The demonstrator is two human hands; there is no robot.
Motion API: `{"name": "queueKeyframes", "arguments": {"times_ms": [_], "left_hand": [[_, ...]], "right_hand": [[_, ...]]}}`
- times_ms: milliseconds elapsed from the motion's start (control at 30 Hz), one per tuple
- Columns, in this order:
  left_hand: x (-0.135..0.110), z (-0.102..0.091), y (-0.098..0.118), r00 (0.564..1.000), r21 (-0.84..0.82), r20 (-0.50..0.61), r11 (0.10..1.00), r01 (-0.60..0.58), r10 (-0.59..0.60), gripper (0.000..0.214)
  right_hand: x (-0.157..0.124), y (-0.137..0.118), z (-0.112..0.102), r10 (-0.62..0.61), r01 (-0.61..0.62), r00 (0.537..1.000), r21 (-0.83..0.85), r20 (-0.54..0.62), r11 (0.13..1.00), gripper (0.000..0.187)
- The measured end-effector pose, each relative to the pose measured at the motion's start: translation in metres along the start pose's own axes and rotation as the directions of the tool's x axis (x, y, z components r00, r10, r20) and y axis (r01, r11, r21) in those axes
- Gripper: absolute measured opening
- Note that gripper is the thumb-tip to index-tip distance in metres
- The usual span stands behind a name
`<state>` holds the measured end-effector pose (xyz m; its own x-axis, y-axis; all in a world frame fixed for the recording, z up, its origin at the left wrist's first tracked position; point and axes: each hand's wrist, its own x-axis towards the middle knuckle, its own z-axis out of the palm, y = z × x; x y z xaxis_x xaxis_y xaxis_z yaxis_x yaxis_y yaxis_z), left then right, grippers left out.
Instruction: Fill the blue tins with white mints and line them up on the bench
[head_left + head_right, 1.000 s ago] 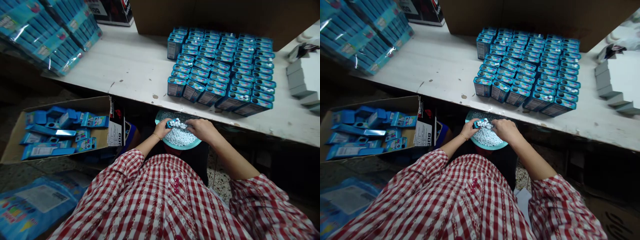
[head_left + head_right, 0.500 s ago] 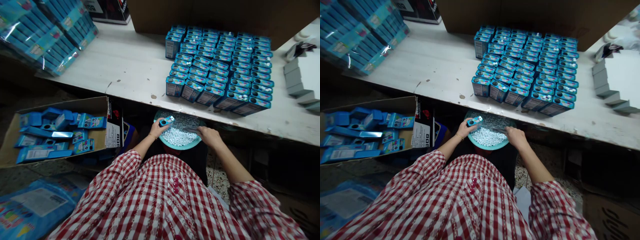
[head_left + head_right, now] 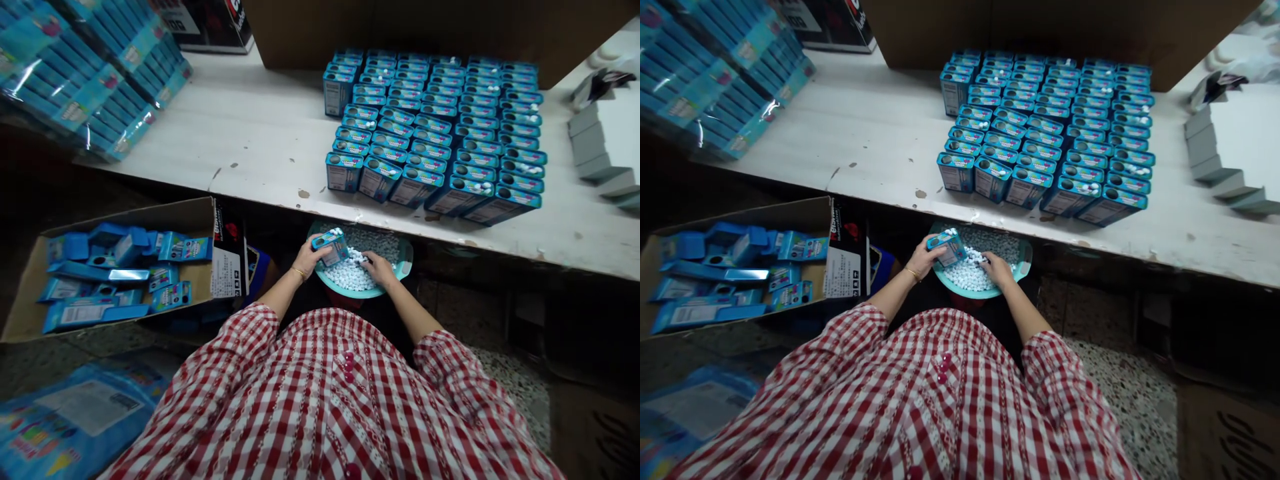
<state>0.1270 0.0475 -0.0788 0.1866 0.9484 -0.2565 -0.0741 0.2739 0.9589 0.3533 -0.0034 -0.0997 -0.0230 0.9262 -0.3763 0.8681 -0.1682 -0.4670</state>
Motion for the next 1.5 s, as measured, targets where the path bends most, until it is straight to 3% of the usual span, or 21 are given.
{"name": "queueKeyframes", "arguments": {"times_ms": [133, 200, 433, 567, 700, 900, 1033, 1300, 1500], "left_hand": [[-0.003, -0.025, 0.016, 0.984, 0.226, -0.086, 0.965, -0.135, 0.158, 0.049], [-0.003, -0.029, 0.019, 0.974, 0.356, -0.079, 0.919, -0.169, 0.210, 0.047], [-0.002, 0.002, 0.020, 0.966, 0.559, 0.094, 0.791, -0.251, 0.240, 0.039], [-0.001, 0.016, 0.020, 0.963, 0.610, 0.144, 0.746, -0.268, 0.229, 0.039], [-0.001, 0.018, 0.018, 0.960, 0.609, 0.148, 0.743, -0.277, 0.236, 0.041], [0.000, 0.016, 0.013, 0.958, 0.589, 0.134, 0.757, -0.283, 0.254, 0.042], [-0.001, 0.013, 0.012, 0.951, 0.528, 0.129, 0.793, -0.305, 0.281, 0.038], [-0.007, 0.005, 0.002, 0.955, 0.368, 0.087, 0.882, -0.295, 0.283, 0.041], [-0.010, 0.013, 0.000, 0.954, 0.330, 0.052, 0.896, -0.296, 0.296, 0.043]], "right_hand": [[-0.010, 0.010, -0.024, -0.062, 0.069, 0.996, 0.124, -0.062, 0.990, 0.035], [-0.017, 0.010, -0.042, -0.104, 0.119, 0.990, 0.159, -0.100, 0.980, 0.034], [-0.035, -0.031, -0.112, -0.276, 0.277, 0.959, -0.002, -0.057, 0.961, 0.033], [-0.036, -0.066, -0.133, -0.246, 0.250, 0.968, -0.250, 0.048, 0.935, 0.033], [-0.038, -0.094, -0.139, -0.224, 0.254, 0.967, -0.472, 0.120, 0.844, 0.030], [-0.047, -0.117, -0.141, -0.232, 0.262, 0.964, -0.578, 0.128, 0.773, 0.025], [-0.059, -0.110, -0.149, -0.222, 0.221, 0.972, -0.588, 0.070, 0.779, 0.028], [-0.069, -0.071, -0.151, -0.217, 0.135, 0.972, -0.542, -0.090, 0.830, 0.032], [-0.071, -0.088, -0.135, -0.264, 0.178, 0.963, -0.595, -0.059, 0.784, 0.034]]}}
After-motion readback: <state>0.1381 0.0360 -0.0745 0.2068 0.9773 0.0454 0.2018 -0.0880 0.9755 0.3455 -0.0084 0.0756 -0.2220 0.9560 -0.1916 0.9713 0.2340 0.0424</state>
